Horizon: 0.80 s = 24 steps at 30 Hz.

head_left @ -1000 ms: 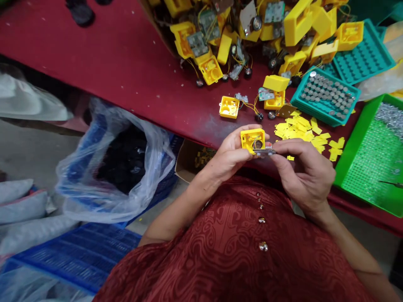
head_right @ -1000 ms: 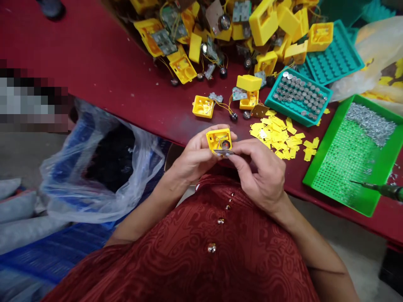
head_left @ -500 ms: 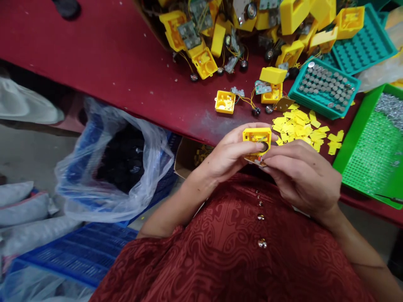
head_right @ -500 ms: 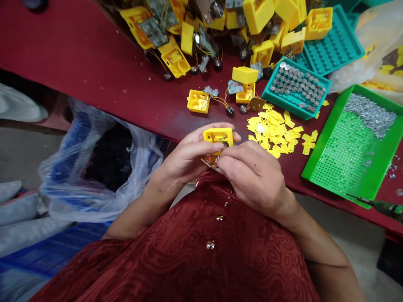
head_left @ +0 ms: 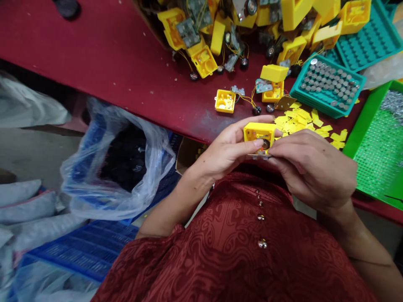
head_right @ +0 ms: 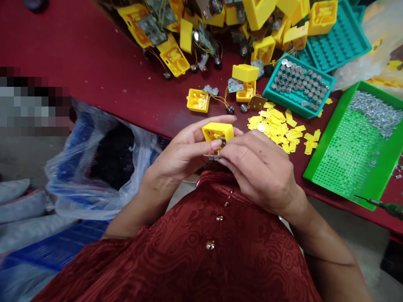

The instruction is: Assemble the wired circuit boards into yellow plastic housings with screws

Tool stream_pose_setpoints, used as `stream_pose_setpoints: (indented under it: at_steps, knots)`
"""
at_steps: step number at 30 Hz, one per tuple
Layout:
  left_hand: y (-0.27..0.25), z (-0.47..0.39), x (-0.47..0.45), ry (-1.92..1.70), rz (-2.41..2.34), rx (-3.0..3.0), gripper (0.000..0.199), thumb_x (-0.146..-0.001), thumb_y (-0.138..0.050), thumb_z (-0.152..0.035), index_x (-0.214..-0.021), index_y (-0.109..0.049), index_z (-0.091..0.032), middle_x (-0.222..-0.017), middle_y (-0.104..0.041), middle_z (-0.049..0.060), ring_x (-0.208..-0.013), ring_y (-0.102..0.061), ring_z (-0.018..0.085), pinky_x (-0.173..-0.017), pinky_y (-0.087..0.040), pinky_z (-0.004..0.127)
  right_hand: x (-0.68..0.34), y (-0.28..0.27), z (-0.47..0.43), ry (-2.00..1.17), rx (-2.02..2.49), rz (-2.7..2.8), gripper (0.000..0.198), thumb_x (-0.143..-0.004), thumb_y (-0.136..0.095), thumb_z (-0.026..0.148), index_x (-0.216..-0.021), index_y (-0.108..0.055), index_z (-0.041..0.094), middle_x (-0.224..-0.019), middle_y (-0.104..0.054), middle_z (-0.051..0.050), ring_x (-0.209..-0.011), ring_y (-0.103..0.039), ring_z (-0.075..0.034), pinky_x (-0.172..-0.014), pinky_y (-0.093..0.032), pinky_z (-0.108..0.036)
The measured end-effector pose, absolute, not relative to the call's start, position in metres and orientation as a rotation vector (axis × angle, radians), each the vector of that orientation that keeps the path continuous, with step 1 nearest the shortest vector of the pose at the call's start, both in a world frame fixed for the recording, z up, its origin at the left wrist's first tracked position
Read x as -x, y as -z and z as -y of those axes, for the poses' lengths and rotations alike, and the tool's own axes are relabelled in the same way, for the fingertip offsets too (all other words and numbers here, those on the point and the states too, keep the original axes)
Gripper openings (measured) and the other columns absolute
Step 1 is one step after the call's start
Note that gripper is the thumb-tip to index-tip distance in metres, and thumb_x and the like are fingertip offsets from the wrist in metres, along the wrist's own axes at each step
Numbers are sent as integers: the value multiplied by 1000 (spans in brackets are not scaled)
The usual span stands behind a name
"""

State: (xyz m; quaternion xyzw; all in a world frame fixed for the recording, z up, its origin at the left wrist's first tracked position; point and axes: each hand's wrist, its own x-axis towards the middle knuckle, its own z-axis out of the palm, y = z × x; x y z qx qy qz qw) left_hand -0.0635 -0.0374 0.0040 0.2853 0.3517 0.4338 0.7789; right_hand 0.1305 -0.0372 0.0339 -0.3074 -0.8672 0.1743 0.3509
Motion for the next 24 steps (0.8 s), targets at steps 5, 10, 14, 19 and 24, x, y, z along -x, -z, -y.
stream_pose_setpoints:
  at_steps: [5,10,14,19,24]
  knots:
    - [-8,34,65,-921,-748,-636,38,-76,-96,-33,-109,-80,-22,-110,-83,6,-119,-78,30,-98,-64,39,-132,-35,34,-458,784,2266,5,-102,-67,20,-104,-69,23,-103,-79,-3,-92,-74,-15,-87,-59,-32]
    - [-5,32,62,-950,-735,-587,30,-80,-91,-26,-107,-79,-22,-109,-82,5,-105,-80,22,-94,-64,32,-133,-36,31,-453,836,2246,2,-102,-67,22,-101,-68,23,-99,-77,-1,-90,-73,-15,-85,-60,-31]
    - [-1,28,62,-937,-760,-583,33,-79,-90,-25,-109,-78,-23,-111,-81,4,-96,-79,21,-83,-66,31,-134,-40,24,-501,935,2206,5,-100,-69,20,-99,-68,24,-93,-76,1,-85,-73,-14,-77,-58,-29]
    - [-3,28,68,-884,-697,-492,43,-72,-88,-26,-114,-79,-22,-116,-79,6,-103,-79,25,-84,-70,37,-134,-43,16,-701,1100,2082,6,-97,-72,19,-95,-69,24,-90,-76,3,-79,-72,-13,-72,-56,-29]
    - [-4,34,65,-970,-797,-669,60,-64,-97,-16,-119,-75,-23,-123,-77,8,-116,-77,29,-93,-68,37,-131,-43,15,-731,1113,1996,7,-97,-73,20,-94,-68,24,-91,-75,2,-79,-71,-13,-71,-53,-31]
